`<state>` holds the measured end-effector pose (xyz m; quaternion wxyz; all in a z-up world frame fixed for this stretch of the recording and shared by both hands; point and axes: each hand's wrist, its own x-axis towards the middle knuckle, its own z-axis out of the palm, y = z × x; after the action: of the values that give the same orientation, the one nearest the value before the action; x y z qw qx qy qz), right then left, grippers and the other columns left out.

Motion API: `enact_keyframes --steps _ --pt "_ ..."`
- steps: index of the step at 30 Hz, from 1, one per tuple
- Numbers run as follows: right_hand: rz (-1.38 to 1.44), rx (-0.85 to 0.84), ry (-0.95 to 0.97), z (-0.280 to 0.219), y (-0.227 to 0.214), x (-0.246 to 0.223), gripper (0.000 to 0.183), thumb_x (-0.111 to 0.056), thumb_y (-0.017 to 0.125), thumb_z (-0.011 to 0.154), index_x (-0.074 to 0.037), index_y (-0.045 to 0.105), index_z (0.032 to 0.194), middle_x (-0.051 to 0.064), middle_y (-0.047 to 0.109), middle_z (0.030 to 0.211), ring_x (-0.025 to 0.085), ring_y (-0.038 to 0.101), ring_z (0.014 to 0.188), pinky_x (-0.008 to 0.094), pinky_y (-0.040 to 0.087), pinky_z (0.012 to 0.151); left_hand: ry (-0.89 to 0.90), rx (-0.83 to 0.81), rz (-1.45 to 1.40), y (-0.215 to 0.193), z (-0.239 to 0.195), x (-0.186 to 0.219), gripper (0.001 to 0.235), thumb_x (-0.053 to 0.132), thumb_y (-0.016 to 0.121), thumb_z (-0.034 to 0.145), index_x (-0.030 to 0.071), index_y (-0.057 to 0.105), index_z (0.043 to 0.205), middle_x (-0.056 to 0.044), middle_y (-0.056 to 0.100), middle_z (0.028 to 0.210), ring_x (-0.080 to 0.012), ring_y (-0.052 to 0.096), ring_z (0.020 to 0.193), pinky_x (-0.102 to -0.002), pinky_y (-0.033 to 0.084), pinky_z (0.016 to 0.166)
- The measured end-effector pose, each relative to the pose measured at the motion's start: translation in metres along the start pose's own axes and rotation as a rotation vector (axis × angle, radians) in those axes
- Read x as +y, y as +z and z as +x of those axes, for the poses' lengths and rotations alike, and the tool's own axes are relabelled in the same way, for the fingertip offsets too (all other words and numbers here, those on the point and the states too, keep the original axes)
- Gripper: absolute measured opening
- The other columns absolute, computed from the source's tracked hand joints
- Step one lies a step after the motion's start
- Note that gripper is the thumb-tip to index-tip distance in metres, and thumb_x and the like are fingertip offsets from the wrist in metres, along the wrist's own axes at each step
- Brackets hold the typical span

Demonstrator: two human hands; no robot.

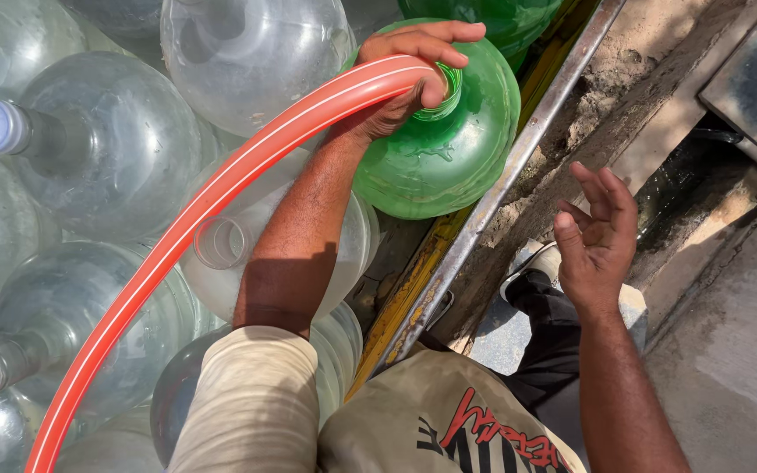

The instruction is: The person fills large plastic bottles with water using a hose while they are in the bed of a vehicle. The person holds the end of the hose and directs the water into the opening of each bottle, moving it from one bottle to the next once it is full.

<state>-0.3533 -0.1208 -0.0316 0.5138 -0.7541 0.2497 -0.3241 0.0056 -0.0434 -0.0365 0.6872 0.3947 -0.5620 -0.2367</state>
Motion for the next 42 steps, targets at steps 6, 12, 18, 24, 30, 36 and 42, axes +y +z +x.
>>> enact_keyframes --steps 6,12,18,24,30,36,42 --pt "0.002 -0.073 -0.028 -0.001 0.013 -0.007 0.059 -0.014 0.064 0.109 -0.009 0.032 0.158 0.019 0.049 0.159 0.029 0.046 0.155 0.046 0.052 0.119 -0.118 0.037 -0.031 0.005 -0.002 0.016 0.068 0.065 0.077 0.087 0.004 0.078 0.117 -0.010 0.072 0.139 -0.0185 0.070 0.130 -0.034 0.060 0.107" --pt "0.003 -0.134 -0.086 0.019 0.029 -0.023 0.058 -0.011 0.064 0.109 -0.009 0.034 0.158 0.018 0.054 0.156 0.029 0.051 0.151 0.044 0.053 0.117 -0.239 0.046 -0.111 0.007 0.003 0.022 0.076 0.062 0.080 0.082 0.006 0.069 0.132 -0.008 0.079 0.119 -0.0105 0.074 0.105 -0.028 0.062 0.090" --pt "-0.041 -0.258 -0.191 0.052 0.076 -0.051 0.062 -0.011 0.068 0.105 -0.009 0.035 0.158 0.018 0.052 0.159 0.030 0.050 0.151 0.044 0.050 0.118 -0.282 0.039 -0.101 0.007 0.002 0.014 0.078 0.060 0.080 0.083 0.004 0.067 0.138 -0.009 0.079 0.121 -0.0109 0.072 0.108 -0.028 0.060 0.092" --pt "-0.230 -0.265 -0.313 0.088 0.098 -0.066 0.076 -0.019 0.078 0.099 -0.010 0.034 0.161 0.020 0.035 0.171 0.033 0.042 0.158 0.048 0.046 0.123 -0.211 0.077 -0.269 0.015 -0.005 0.007 0.078 0.052 0.084 0.087 0.002 0.061 0.142 -0.013 0.074 0.129 -0.0176 0.070 0.127 -0.033 0.060 0.106" --pt "-0.201 -0.299 -0.383 0.139 0.118 -0.041 0.114 -0.036 0.092 0.080 -0.008 0.022 0.166 0.020 0.032 0.170 0.033 0.043 0.155 0.049 0.043 0.126 -0.089 0.076 -0.256 0.016 -0.005 0.011 0.072 0.040 0.092 0.086 0.005 0.057 0.139 -0.007 0.069 0.126 -0.0167 0.066 0.126 -0.033 0.058 0.104" --pt "-0.376 -0.256 -0.225 0.156 0.136 -0.005 0.112 -0.037 0.091 0.072 -0.007 0.027 0.160 0.020 0.057 0.150 0.038 0.064 0.133 0.047 0.052 0.112 -0.211 0.161 -0.066 0.020 -0.015 0.010 0.065 0.038 0.092 0.079 0.006 0.066 0.128 -0.007 0.071 0.103 -0.0150 0.065 0.086 -0.032 0.055 0.086" --pt "-0.388 -0.244 -0.259 0.154 0.134 0.005 0.092 -0.033 0.089 0.075 -0.006 0.040 0.147 0.021 0.063 0.140 0.043 0.065 0.127 0.049 0.053 0.105 0.053 0.167 0.111 0.024 -0.013 -0.003 0.047 0.039 0.086 0.093 0.010 0.063 0.123 -0.005 0.071 0.123 -0.0153 0.068 0.115 -0.032 0.054 0.105"
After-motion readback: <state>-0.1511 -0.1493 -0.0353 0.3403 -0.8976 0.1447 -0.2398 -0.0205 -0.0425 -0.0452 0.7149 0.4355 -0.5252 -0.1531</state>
